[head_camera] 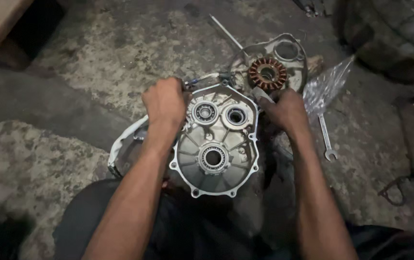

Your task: The person manipulates internal gears and bearings within a motorcycle engine casing, using a wrench to secure a metal plate and their hands to position components.

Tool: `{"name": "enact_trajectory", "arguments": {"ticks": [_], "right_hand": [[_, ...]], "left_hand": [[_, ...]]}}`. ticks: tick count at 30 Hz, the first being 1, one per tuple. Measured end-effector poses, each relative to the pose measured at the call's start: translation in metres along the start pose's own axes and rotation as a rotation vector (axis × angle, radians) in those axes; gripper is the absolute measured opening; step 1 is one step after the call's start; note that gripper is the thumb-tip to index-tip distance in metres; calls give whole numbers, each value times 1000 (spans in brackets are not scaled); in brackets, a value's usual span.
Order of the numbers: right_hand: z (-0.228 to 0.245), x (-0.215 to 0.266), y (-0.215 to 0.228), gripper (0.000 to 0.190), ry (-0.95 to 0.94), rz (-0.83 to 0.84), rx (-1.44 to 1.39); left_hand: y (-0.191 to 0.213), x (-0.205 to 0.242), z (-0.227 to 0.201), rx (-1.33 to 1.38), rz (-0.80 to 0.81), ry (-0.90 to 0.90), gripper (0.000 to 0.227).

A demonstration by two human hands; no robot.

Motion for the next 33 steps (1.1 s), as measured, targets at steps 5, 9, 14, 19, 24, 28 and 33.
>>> {"name": "enact_trajectory", "arguments": {"ticks": [5,9,14,19,24,28,33], "right_hand": [[5,1,1,44,10,25,17],[7,26,16,45,75,-72,-212],[41,25,36,47,161,156,11],[70,20,38,43,292,198,289],[74,34,21,41,355,30,173],[84,20,15,32,451,-45,50],[103,-3,8,29,339,62,286]], "left_hand": [[4,-9,-10,-29,1,27,24],[25,-12,-34,136,-98,-94,32],[43,-12,-63,276,-172,-344,21],[-10,-29,-51,330,17,-236,31],[-61,-15,-59,135,178,-250,20],[-67,-14,-56,46,302,-186,19],[-66,-22,-55,93,344,-117,20]]}}
Point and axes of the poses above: each hand's wrist, its own x-axis away from the middle knuckle, its own y-axis out of the back of the hand, z = x × y, the point moved 6 cm from there along -x, towards the middle knuckle, and after that the axes turned 1 degree about z, right-handed, at the moved point
